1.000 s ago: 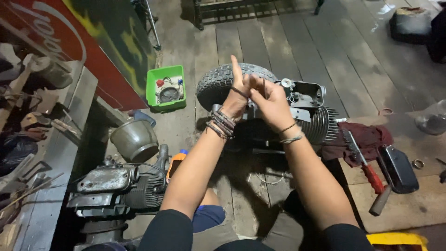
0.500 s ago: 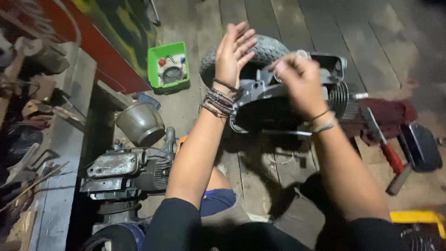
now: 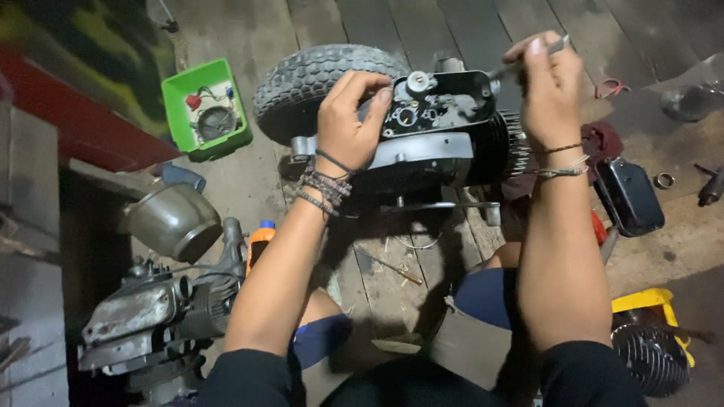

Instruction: The person is sitting on the floor in a workshop, working on a small engine attached to a wheel. They use a screwdriver to tighten screws on the engine casing and manipulate internal components with their hands.

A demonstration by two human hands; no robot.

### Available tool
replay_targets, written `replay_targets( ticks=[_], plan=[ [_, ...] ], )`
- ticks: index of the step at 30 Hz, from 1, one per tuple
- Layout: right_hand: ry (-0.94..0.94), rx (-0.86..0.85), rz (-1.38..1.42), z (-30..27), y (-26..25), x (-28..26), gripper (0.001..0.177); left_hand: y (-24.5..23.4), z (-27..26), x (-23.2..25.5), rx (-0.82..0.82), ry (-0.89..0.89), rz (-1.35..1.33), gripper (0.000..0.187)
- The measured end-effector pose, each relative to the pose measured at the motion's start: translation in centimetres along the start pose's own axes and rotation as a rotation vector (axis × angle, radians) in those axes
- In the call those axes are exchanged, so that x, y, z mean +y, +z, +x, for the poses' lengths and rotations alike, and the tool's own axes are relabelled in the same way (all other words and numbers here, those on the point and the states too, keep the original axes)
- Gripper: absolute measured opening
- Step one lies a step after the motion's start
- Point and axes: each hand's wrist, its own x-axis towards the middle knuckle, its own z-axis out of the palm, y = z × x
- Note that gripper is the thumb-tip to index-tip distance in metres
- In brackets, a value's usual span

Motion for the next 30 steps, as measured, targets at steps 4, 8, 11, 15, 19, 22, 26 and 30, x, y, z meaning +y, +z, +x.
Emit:
replay_targets(
  ticks=[4,8,11,15,19,22,26,30],
  plan=[
    [-0.067,-0.037,-0.196,0.4,-0.1,-0.5,0.010,1.3,0.6,-1.3,-0.029,-0.097,0.019,0.034],
    [-0.060,-0.156,-0.335,0.6,1.4,-1.1,0.016,1.9,1.5,-1.7,-0.151,-0.234,-0.048,0.054],
    [-0.109,-0.199,-0.584,0.8,1.3,1.1,0.018,2.4,1.5,-1.9,-0.220,-0.238,-0.057,0.056],
    [-0.091,-0.173,-0.637,1.4,0.1,1.0,0.013,2.4,1.6,-2.6,-0.273,-0.214,0.005,0.058],
    [0.001,-0.181,-0.484,0.7,1.4,0.6,0.013,2.4,2.4,-2.0,-0.282,-0.144,-0.015,0.058],
    [-0.024,-0.148,-0.688,0.1,2.3,-0.3,0.012,2.5,2.1,-2.3,-0.263,-0.074,-0.006,0.061],
    [0.029,-0.135,-0.639,-0.1,3.0,-2.1,0.016,2.1,2.0,-2.6,-0.262,-0.123,0.051,0.061],
    [0.007,-0.113,-0.703,-0.2,2.6,-1.2,0.018,2.3,1.3,-3.4,-0.251,-0.135,0.083,0.061]
  ],
)
